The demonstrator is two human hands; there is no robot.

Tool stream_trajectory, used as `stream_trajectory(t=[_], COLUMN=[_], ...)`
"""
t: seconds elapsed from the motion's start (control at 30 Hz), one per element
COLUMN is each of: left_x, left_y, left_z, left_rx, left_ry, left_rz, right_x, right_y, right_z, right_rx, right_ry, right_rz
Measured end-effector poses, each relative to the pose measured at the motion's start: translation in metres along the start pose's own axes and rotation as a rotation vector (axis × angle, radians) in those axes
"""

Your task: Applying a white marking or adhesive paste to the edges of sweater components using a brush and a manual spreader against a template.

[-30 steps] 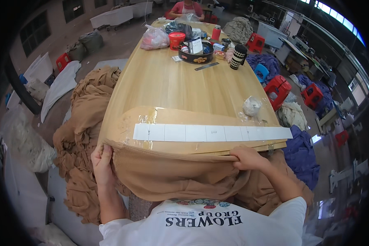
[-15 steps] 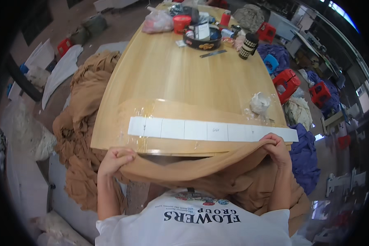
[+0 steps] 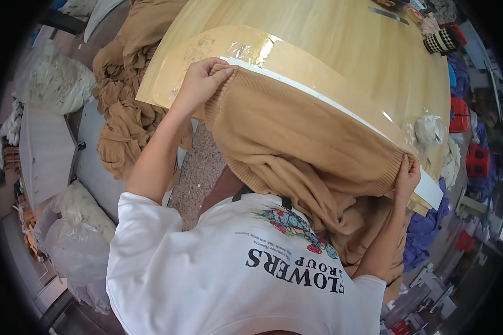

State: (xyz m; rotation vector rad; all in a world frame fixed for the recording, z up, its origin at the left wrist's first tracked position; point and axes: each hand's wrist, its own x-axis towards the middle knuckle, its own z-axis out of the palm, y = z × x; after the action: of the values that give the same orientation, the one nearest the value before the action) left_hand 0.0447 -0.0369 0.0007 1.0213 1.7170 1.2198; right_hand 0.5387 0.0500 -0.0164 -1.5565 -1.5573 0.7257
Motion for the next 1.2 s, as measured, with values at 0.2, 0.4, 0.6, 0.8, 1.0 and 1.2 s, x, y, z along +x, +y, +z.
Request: stream_trajectory(t=[0.2,0.4,0.6,0.8,1.0,1.2], left_x=[0.009,0.011,0.014,0.014,0.017,0.022], left_y=[-0.003,0.009,0.000,0.005,-0.009,-0.009], left_z=[0.004,0.006,0.007,0.002,0.002,0.012], left_rx=[0.051,-0.130,-0.067,-0.217,-0.066,0.300], left_ry=[-0.030,-0.050,-0.028,-0.088,-0.068,-0.019], left_rz=[-0.092,-0.143,-0.165,-0.209,-0.136,0.087], right_x=[0.004,0.011,0.012,0.007,0.009,0.012], right_y=[0.005,0.015,0.020,0.015,0.008,0.017], right_z=[0.008,0.003,0.006,0.006,0.010,0.001], right_rx=[-0.149,-0.114,-0.060,-0.100,-0.130,-0.152], right_ry=[-0.045,-0.035,-0.042,-0.041,-0.056,0.010], right_rz=[-0.004,0.020,0.052,0.054,0.062,0.019])
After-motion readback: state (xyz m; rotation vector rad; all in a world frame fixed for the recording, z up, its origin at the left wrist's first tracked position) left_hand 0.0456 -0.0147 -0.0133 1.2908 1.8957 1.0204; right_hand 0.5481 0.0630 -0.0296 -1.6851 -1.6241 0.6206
